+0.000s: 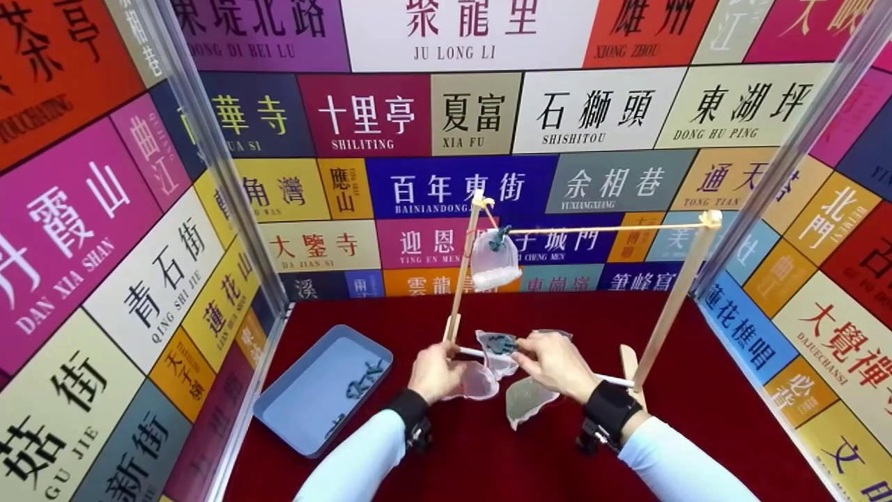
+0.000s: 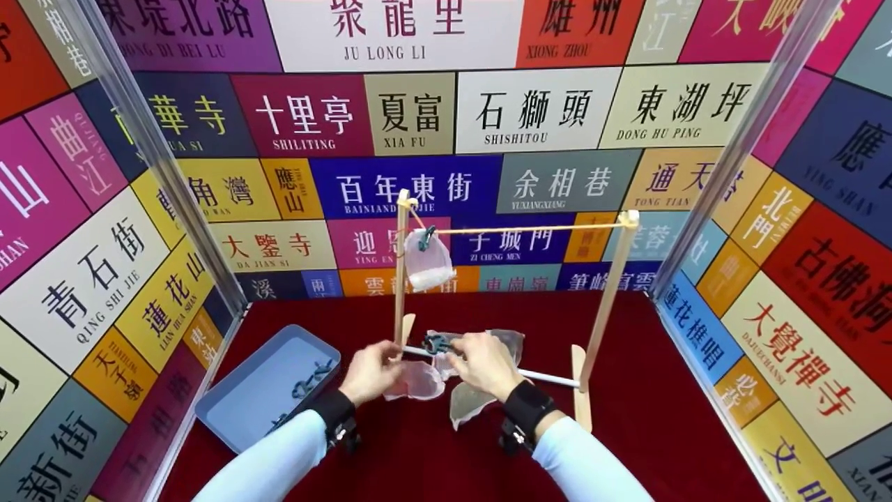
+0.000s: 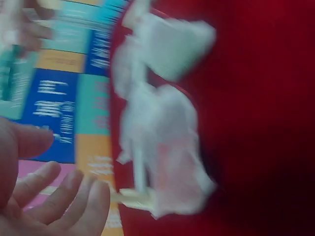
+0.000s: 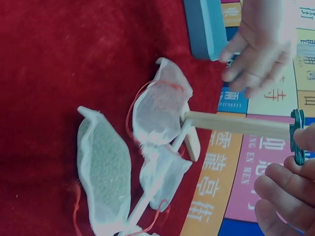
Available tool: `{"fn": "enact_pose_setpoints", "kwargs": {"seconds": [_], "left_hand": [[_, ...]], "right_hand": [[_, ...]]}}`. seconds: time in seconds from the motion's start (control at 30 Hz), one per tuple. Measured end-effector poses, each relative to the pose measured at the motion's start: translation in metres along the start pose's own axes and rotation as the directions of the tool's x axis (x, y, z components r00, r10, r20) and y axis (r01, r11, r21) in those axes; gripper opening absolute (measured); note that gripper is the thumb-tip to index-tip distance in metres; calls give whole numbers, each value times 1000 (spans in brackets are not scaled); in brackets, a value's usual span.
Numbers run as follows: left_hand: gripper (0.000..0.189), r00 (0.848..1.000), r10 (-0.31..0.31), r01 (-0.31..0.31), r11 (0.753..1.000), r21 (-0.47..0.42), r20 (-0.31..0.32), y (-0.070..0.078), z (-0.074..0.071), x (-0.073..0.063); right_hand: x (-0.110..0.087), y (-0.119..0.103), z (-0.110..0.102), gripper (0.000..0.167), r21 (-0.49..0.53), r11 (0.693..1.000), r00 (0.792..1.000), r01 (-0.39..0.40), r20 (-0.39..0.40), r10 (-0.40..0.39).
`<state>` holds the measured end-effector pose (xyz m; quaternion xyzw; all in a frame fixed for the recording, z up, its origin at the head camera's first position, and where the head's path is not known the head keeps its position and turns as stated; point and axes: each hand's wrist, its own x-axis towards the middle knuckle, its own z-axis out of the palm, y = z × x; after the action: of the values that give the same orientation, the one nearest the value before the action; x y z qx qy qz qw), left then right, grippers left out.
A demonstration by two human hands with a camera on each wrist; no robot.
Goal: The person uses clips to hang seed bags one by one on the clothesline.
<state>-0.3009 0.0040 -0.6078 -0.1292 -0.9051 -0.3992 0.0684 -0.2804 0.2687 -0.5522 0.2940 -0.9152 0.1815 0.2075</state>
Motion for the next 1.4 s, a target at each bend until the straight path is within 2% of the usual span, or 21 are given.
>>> {"fn": "enact_pose_setpoints", "kwargs": {"seconds": [0.1,0.23,0.33,0.47,0.57,0.67,0.8,0.9,1.0,1.07,1.1,1.13,1.2,1.3,1.33,1.37,1.4], "left_hand": [[49,997,39,-48,987,151,61,-13,18,-4],[72,989,23,-66,953,297,146,-26,34,-5],[75,985,-8,-58,924,379,170,-37,40,-6],[69,988,-21,-51,893,448,154,-50,44,-9],[68,991,40,-102,844,527,127,-55,49,-11],[68,989,111,-147,760,633,97,-55,56,-15],[60,990,132,-127,664,737,51,-49,69,-19],[42,988,155,-98,626,774,0,-46,76,-24],[18,969,236,-92,607,789,-68,-52,79,-30],[5,953,283,-98,627,773,-109,-57,80,-31],[3,950,289,-103,647,756,-118,-59,80,-30],[9,945,300,-109,669,735,-133,-71,86,-25],[10,962,247,-114,750,651,-115,-69,81,-19],[8,992,119,-80,869,488,-51,-60,69,-8],[7,996,84,-62,897,438,-30,-55,65,-4],[9,999,41,-37,921,387,-4,-39,54,-2],[10,1000,27,-27,936,350,5,-33,51,1]], "right_hand": [[-3,6,-2,14,-6,1000,1000,25,-9,-25],[-7,9,-4,15,0,1000,1000,22,12,-22],[-10,9,-6,12,0,1000,999,2,35,-2],[-15,9,-10,9,4,1000,998,-19,58,18],[-18,11,-11,7,2,1000,998,-28,65,28],[-20,13,-11,6,-1,999,996,-43,76,43],[-19,15,-11,7,15,997,992,-74,103,73],[-16,14,-11,8,25,997,992,-73,107,70],[-13,11,-12,8,30,998,994,-50,97,47],[-10,9,-15,8,28,999,995,-35,92,32],[-7,9,-18,9,27,999,995,-37,95,35],[-5,8,-22,10,24,999,994,-41,100,38],[1,8,-31,12,20,998,993,-56,108,53],[9,11,-49,9,-18,998,993,-64,100,66],[12,12,-56,8,-26,997,993,-66,93,68],[15,13,-63,8,-36,997,994,-66,80,68],[19,15,-69,10,-55,997,996,-61,65,64]]}}
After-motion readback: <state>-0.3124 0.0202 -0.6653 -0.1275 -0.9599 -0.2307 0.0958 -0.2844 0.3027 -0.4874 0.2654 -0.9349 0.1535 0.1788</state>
